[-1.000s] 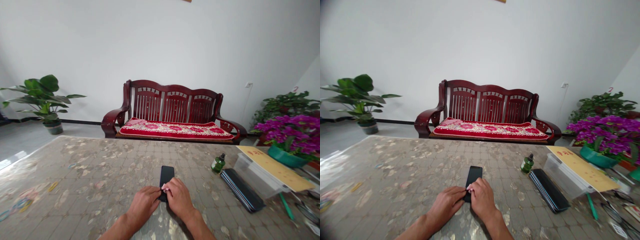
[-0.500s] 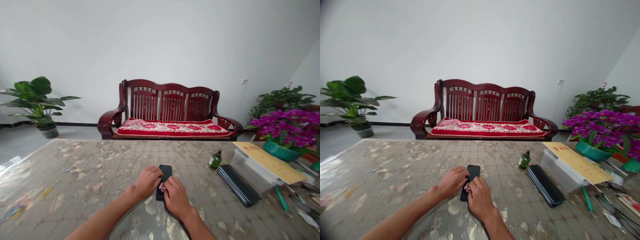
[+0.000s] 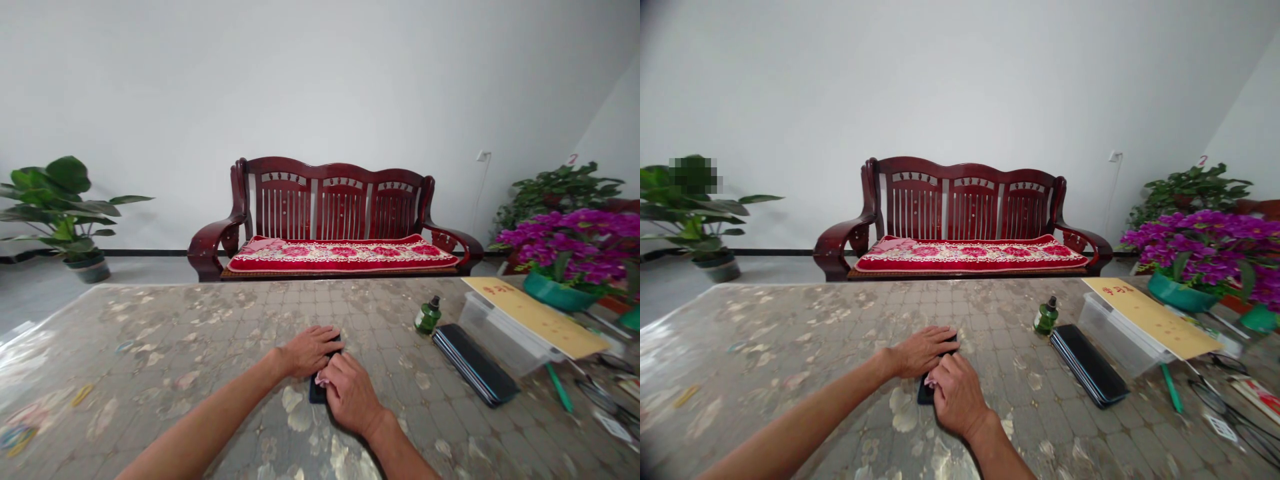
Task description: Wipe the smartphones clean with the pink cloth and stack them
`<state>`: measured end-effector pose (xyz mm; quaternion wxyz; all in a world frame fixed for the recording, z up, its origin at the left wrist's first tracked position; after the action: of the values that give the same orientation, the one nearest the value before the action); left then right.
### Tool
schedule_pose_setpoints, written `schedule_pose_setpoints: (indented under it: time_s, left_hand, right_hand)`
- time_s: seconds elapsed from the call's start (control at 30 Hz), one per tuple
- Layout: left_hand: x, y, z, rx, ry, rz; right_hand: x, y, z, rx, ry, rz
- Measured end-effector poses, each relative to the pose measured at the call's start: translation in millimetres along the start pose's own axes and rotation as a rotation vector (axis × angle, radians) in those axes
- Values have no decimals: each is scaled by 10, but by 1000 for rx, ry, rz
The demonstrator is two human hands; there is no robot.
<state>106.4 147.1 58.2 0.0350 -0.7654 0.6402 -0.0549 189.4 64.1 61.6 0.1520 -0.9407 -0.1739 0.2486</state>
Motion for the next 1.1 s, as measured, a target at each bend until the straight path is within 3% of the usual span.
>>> schedule_pose_setpoints:
  time_s: [0.13, 0.27, 0.37, 0.67, 1.1]
  left_hand:
    - [7, -69, 22, -14, -93, 12]
    - [-33, -20, -2, 19, -142, -113]
    - [-84, 150, -10, 49, -156, -212]
    - [-42, 753, -51, -28, 223, -229]
    - [152, 807, -142, 85, 268, -393]
  right_hand:
    - [20, 5, 3, -2, 11, 9]
    - [84, -28, -42, 29, 64, 71]
    - [162, -72, -75, 48, 105, 130]
    - [224, -152, -120, 26, 43, 195]
    - [146, -42, -173, 9, 70, 197]
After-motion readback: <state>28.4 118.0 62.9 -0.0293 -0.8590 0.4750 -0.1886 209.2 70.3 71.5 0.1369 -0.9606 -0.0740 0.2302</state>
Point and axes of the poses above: each hand's wrist, its own y-axis away from the middle knuckle, its own z-axis out of the palm, x = y × z, the point moved 6 cm from there along -y, towards the middle knuckle, and after that the axes turned 11 degrees about z, right-handed, at the moved point
